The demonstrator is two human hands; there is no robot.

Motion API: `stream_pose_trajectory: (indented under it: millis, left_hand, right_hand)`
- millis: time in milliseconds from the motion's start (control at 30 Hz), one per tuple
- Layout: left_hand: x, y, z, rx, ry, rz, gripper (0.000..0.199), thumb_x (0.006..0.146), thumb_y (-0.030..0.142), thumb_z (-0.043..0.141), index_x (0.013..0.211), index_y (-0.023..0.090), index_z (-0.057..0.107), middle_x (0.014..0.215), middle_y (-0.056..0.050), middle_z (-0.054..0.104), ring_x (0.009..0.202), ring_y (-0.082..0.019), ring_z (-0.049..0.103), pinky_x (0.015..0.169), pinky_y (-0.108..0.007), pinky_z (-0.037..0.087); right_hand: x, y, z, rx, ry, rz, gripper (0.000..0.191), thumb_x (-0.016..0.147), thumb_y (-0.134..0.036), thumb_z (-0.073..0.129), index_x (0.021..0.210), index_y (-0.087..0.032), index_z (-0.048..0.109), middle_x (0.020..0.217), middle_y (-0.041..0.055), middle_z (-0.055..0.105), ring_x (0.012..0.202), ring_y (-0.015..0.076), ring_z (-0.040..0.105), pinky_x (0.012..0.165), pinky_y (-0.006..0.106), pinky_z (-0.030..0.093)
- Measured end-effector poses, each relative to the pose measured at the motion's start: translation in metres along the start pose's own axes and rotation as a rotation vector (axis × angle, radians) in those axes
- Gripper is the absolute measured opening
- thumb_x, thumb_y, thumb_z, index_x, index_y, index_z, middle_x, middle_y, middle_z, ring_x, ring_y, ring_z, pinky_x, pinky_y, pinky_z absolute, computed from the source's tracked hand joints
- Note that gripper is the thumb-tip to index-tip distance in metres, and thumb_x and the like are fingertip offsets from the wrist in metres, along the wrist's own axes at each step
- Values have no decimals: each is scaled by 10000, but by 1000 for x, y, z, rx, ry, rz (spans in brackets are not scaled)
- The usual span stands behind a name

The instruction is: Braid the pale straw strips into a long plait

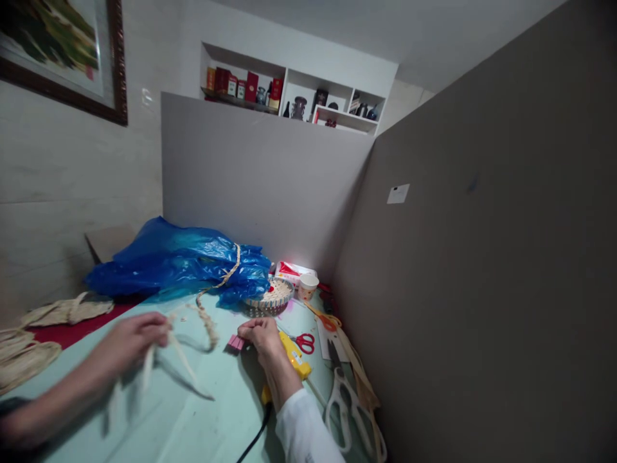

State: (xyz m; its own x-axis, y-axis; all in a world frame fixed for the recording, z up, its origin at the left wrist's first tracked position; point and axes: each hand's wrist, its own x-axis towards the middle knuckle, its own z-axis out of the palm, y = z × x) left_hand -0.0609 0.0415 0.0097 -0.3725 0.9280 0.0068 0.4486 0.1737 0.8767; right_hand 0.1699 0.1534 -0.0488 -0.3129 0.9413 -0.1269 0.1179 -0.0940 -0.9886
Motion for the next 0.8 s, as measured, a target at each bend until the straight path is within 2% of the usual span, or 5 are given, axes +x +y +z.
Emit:
stream_pose_trajectory:
  millis: [100, 233, 333, 500, 800]
  left_hand:
    - [-6, 11, 47, 124, -243, 107, 284, 824, 37, 589, 589, 194, 561, 503, 53, 604, 570, -142, 603, 622, -262, 464]
    - [-6, 18, 80, 261, -358, 183, 224, 928, 264, 667, 730, 164, 636, 697, 42, 666, 686, -146, 654, 747, -344, 546]
    - [5, 19, 86, 291, -405, 188, 223, 946, 347, 650, 838, 154, 679, 813, 8, 720, 755, -161, 692, 781, -370, 573]
    - [21, 14, 95, 276, -363, 176, 208, 947, 355, 647, 949, 152, 691, 936, -24, 740, 843, -183, 707, 811, -391, 581]
    - [29, 12, 85, 322, -298, 94, 242, 947, 384, 641, 986, 151, 689, 958, -27, 726, 827, -184, 698, 755, -370, 589]
  right_hand:
    - [1, 0, -1, -6, 6, 3, 182, 971, -299, 648, 978, -117, 659, 887, 20, 668, 689, 115, 629, 611, 249, 546]
    - [1, 0, 0, -2, 8, 20, 210, 972, -310, 644, 1066, -123, 659, 990, 48, 678, 777, 143, 657, 671, 287, 571]
    - [0, -2, 2, 11, 25, 25, 230, 973, -320, 642, 1094, -126, 657, 1021, 57, 679, 803, 152, 662, 687, 298, 576]
    - [0, -2, 2, 41, 63, 21, 226, 972, -319, 643, 1087, -124, 658, 1018, 57, 678, 800, 150, 660, 684, 294, 574]
    - [-1, -5, 7, 122, 101, 15, 201, 971, -307, 646, 1045, -120, 659, 970, 44, 676, 760, 136, 650, 658, 277, 565]
